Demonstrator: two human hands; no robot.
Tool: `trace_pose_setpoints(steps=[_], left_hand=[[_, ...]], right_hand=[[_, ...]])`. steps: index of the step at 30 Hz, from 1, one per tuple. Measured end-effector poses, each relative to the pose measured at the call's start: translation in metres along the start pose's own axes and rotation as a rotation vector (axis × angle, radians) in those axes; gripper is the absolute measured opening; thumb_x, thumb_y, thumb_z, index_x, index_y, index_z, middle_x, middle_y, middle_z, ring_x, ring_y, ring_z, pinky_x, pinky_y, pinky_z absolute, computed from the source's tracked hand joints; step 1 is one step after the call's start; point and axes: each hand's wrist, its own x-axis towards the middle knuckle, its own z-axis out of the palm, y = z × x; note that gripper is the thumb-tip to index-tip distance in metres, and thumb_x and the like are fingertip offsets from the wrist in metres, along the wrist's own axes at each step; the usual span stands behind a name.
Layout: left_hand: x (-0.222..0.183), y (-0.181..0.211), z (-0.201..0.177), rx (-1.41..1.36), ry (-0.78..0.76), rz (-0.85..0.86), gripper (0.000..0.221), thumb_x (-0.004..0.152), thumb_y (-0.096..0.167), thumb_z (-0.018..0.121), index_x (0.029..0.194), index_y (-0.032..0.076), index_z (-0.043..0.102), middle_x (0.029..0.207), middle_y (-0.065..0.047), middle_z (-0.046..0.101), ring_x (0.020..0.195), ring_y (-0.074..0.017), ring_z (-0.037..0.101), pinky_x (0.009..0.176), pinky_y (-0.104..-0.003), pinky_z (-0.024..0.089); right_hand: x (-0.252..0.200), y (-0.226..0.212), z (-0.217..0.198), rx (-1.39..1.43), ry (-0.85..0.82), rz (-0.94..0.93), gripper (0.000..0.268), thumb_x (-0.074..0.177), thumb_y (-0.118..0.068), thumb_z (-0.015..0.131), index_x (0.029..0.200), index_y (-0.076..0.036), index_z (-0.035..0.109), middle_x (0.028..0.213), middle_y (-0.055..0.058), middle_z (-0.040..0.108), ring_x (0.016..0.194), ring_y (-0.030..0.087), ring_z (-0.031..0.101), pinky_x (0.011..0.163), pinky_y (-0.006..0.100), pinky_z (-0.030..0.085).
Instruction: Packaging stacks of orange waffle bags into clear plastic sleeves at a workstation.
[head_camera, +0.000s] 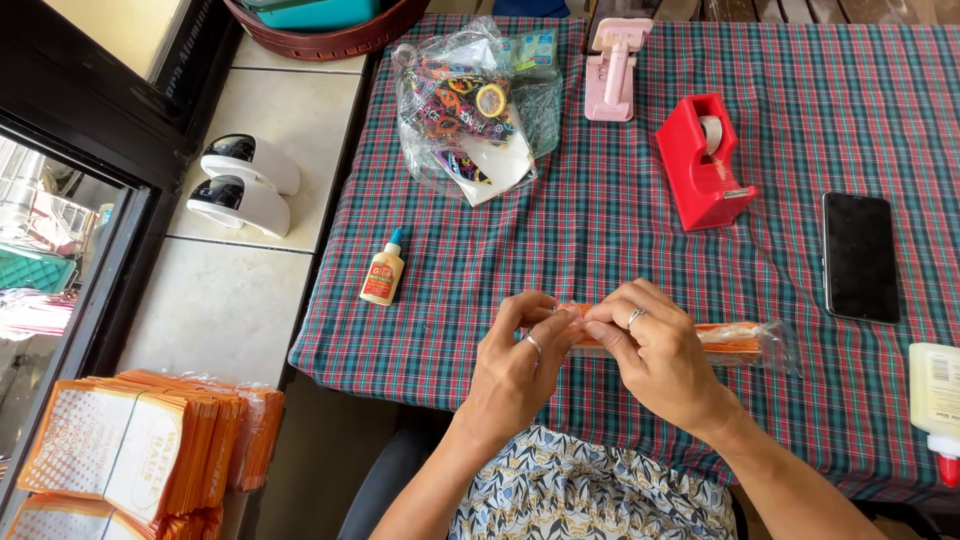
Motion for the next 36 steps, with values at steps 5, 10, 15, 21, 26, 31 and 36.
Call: trace_pose_setpoints(steps=[5,10,15,21,26,31,36], left_hand=[[0.003,0.001,0.0,-0.102,-0.087,-0.147,0.003,0.094,0.002,0.073,0.093,0.002,0.075,0.099,-0.012,0.064,0.083,-0.029,0.071,0.068,-0.036,0.06],[0.001,0.003,0.001,-0.243,-0.149,-0.328,0.009,0.099,0.001,0.066,0.092,-0.002,0.071,0.102,-0.014,0.056,0.085,-0.0298,0.063,0.067,-0.037,0.054],[0.003,0.007,-0.004,-0.266,-0.056,-0.299,0.016,0.091,0.004,0.077,0.106,0.003,0.072,0.104,-0.014,0.065,0.085,-0.0312,0.07,0.07,-0.037,0.059],[-0.003,0.004,0.002,-0.033,-0.051,-0.111,0.008,0.089,0.004,0.078,0.095,0.007,0.075,0.105,-0.012,0.065,0.08,-0.0284,0.068,0.067,-0.037,0.059],[-0.001,0.007,0.0,-0.166,-0.101,-0.298,0.008,0.095,0.004,0.072,0.088,0.001,0.071,0.102,-0.014,0.063,0.085,-0.0298,0.068,0.069,-0.036,0.058],[-0.001,0.01,0.0,-0.195,-0.1,-0.383,0.013,0.097,0.006,0.069,0.086,-0.001,0.071,0.102,-0.016,0.061,0.089,-0.0318,0.067,0.07,-0.035,0.058],[-0.001,0.013,-0.003,-0.216,-0.061,-0.35,0.018,0.094,0.006,0.074,0.111,0.002,0.073,0.102,-0.015,0.066,0.084,-0.0279,0.065,0.065,-0.035,0.057]], right_hand=[[0.005,-0.005,-0.007,0.034,-0.011,-0.001,0.008,0.091,-0.006,0.071,0.096,-0.007,0.077,0.073,0.003,0.067,0.062,0.018,0.062,0.057,0.029,0.053],[0.007,-0.011,-0.008,-0.059,-0.021,-0.076,0.01,0.09,-0.004,0.073,0.098,-0.006,0.078,0.085,0.004,0.069,0.067,0.02,0.068,0.061,0.031,0.057],[0.006,-0.002,-0.004,-0.068,-0.092,-0.041,0.019,0.097,-0.011,0.066,0.078,-0.009,0.068,0.077,0.003,0.057,0.064,0.021,0.059,0.058,0.03,0.052],[0.005,-0.002,-0.002,-0.059,-0.142,0.016,0.028,0.1,-0.01,0.063,0.071,-0.009,0.061,0.075,0.002,0.053,0.063,0.02,0.058,0.057,0.03,0.05],[0.013,-0.021,-0.015,-0.066,-0.077,-0.089,0.012,0.096,-0.008,0.067,0.085,-0.009,0.07,0.084,0.002,0.058,0.07,0.019,0.06,0.063,0.029,0.052],[0.001,-0.007,-0.009,-0.239,-0.022,-0.26,0.008,0.094,-0.009,0.072,0.086,-0.009,0.074,0.087,0.003,0.061,0.074,0.019,0.06,0.066,0.029,0.051],[-0.002,0.001,-0.004,-0.273,-0.111,-0.235,0.019,0.096,-0.011,0.067,0.078,-0.012,0.064,0.081,0.002,0.054,0.079,0.023,0.056,0.072,0.035,0.045]])
